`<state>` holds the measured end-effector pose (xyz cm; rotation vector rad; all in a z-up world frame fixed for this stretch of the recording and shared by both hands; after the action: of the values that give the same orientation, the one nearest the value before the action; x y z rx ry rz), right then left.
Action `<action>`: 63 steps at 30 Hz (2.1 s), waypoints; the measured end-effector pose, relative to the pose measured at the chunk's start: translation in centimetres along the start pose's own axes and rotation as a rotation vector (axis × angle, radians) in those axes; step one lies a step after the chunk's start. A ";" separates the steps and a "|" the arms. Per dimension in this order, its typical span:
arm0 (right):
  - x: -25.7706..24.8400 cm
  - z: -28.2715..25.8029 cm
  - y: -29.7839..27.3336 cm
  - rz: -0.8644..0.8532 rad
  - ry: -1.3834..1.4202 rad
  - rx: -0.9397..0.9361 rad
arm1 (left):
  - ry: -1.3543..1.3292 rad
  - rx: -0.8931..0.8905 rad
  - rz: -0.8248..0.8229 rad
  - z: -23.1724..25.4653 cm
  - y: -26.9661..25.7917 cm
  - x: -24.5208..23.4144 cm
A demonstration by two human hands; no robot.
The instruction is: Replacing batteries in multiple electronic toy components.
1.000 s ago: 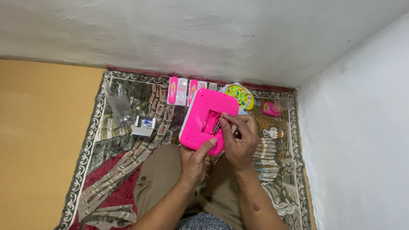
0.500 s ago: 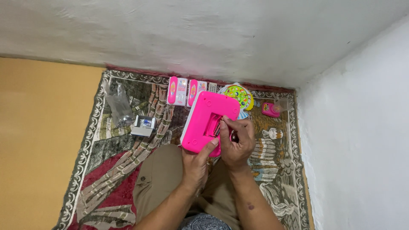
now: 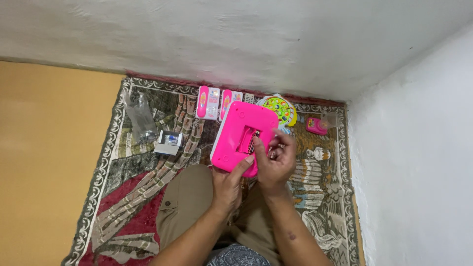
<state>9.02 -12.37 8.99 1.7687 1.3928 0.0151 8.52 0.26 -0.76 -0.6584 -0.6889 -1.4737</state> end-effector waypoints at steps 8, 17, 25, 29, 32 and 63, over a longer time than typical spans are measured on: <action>3.5 7.9 -0.2 -0.010 1.223 0.628 | 0.076 0.002 -0.065 0.2 0.1 0.3; 4.2 6.0 -0.2 -0.346 1.024 0.516 | 0.038 -0.001 -0.071 -0.4 0.4 -0.6; 8.3 14.7 -6.7 -0.340 0.930 0.519 | 0.021 -0.030 0.051 -1.3 1.4 -4.3; 7.3 20.3 -12.1 -0.216 0.834 0.689 | 0.024 -0.120 0.214 -5.1 1.3 -11.9; 5.8 21.6 -14.7 -0.220 0.655 0.807 | 0.061 -0.202 0.329 -6.5 0.9 -15.5; 3.0 20.1 -17.8 -0.398 -0.290 0.610 | 0.987 -0.545 0.866 -23.3 7.7 -42.7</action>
<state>5.96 -22.08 -16.09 1.8243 1.6047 -0.9286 17.21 10.40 -48.17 -0.4404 0.7214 -0.9451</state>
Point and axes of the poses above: each hand's wrist, its own y-axis towards the middle knuckle, its own x-axis out of the palm, z = x × y, the point moved 9 cm from there along y, towards the middle knuckle, and after that the axes turned 13 degrees about -z, right-handed, at the moved point
